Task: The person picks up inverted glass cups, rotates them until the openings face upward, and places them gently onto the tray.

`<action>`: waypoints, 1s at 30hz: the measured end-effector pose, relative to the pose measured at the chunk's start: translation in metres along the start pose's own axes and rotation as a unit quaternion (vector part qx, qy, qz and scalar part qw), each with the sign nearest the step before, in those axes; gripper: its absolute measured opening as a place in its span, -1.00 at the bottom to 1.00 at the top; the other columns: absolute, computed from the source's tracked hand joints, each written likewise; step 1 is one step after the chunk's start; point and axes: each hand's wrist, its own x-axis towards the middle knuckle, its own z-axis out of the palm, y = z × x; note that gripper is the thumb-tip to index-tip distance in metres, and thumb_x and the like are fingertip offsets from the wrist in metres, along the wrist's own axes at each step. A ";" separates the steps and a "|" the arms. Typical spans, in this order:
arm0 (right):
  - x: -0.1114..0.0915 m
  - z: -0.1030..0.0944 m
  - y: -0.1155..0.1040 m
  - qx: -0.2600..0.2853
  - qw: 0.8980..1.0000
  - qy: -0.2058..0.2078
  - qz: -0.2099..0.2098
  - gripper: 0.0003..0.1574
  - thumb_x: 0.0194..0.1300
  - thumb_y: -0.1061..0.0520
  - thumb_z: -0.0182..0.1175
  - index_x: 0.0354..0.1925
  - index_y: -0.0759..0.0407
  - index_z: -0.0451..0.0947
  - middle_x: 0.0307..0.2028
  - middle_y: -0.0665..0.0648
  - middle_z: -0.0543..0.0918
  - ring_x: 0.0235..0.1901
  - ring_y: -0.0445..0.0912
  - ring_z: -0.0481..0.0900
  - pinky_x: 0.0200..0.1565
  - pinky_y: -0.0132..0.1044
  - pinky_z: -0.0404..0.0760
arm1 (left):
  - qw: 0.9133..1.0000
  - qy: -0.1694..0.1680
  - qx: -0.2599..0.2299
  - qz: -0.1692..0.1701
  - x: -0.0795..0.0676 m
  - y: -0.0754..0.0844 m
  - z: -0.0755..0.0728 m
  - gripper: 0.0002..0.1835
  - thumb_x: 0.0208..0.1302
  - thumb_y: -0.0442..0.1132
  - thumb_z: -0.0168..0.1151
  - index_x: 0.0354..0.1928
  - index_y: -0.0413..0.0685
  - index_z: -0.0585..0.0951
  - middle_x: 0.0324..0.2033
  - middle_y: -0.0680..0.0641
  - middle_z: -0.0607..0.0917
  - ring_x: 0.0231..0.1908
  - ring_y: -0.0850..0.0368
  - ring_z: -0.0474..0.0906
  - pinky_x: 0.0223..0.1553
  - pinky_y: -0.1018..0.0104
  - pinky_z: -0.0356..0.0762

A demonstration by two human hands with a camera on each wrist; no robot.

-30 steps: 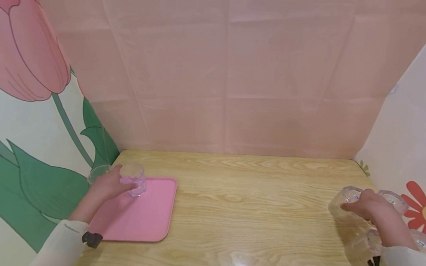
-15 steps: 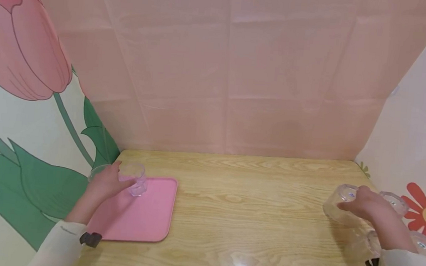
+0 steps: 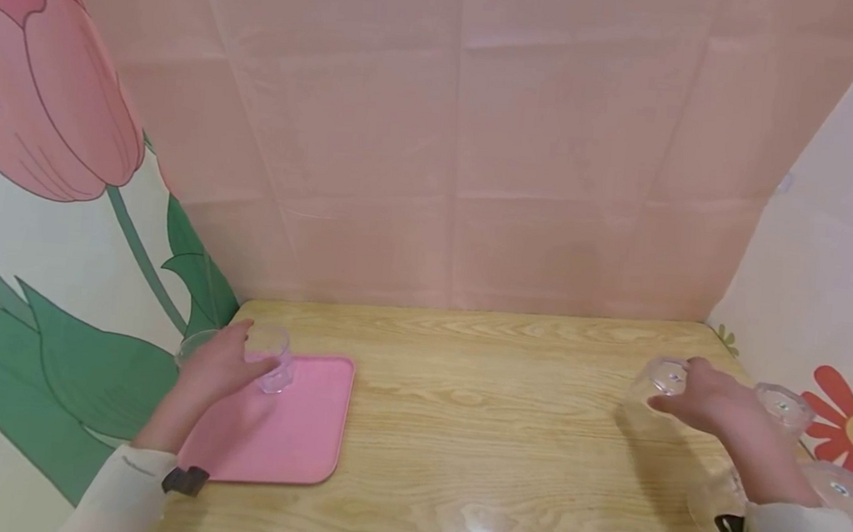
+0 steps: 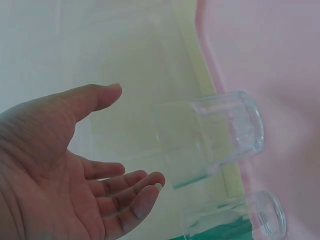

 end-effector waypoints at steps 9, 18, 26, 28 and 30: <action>-0.006 -0.004 -0.027 0.005 1.000 0.007 -0.019 0.39 0.28 -0.39 0.26 0.31 0.80 -0.05 0.12 0.82 0.31 0.00 0.70 0.36 -0.14 0.46 0.47 | 1.000 0.009 -0.005 0.023 -0.002 0.007 0.002 -0.02 0.27 0.21 0.28 0.48 -0.34 0.20 0.36 -0.48 0.36 0.30 -0.44 0.35 0.22 -0.40 0.35; -0.011 -0.001 -0.045 0.025 0.999 0.016 -0.035 0.34 0.30 -0.36 0.27 0.36 0.72 -0.03 0.16 0.81 0.29 0.06 0.71 0.32 -0.08 0.47 0.44 | 0.999 0.004 -0.017 0.032 -0.006 0.019 0.000 -0.02 0.28 0.22 0.28 0.48 -0.34 0.21 0.39 -0.48 0.33 0.35 -0.43 0.31 0.27 -0.36 0.33; -0.014 0.002 -0.062 0.065 0.997 0.007 -0.048 0.32 0.34 -0.36 0.24 0.42 0.67 -0.07 0.22 0.82 0.22 0.11 0.71 0.28 -0.06 0.46 0.46 | 0.999 0.005 -0.030 0.037 -0.007 0.030 0.002 -0.04 0.28 0.20 0.31 0.50 -0.25 0.22 0.40 -0.44 0.34 0.35 -0.42 0.32 0.25 -0.38 0.33; -0.015 0.002 -0.066 0.079 0.996 0.002 -0.052 0.31 0.35 -0.35 0.22 0.43 0.66 -0.09 0.24 0.82 0.20 0.12 0.71 0.27 -0.06 0.46 0.46 | 0.999 0.005 -0.037 0.038 -0.008 0.032 0.003 -0.04 0.28 0.21 0.31 0.51 -0.23 0.22 0.40 -0.42 0.34 0.35 -0.41 0.32 0.26 -0.37 0.33; -0.016 0.003 -0.070 0.093 0.994 -0.005 -0.055 0.31 0.37 -0.35 0.20 0.45 0.64 -0.12 0.25 0.81 0.18 0.15 0.70 0.26 -0.05 0.45 0.47 | 0.998 0.005 -0.048 0.042 -0.009 0.035 0.004 -0.05 0.27 0.20 0.32 0.51 -0.22 0.22 0.41 -0.40 0.35 0.35 -0.39 0.33 0.26 -0.35 0.34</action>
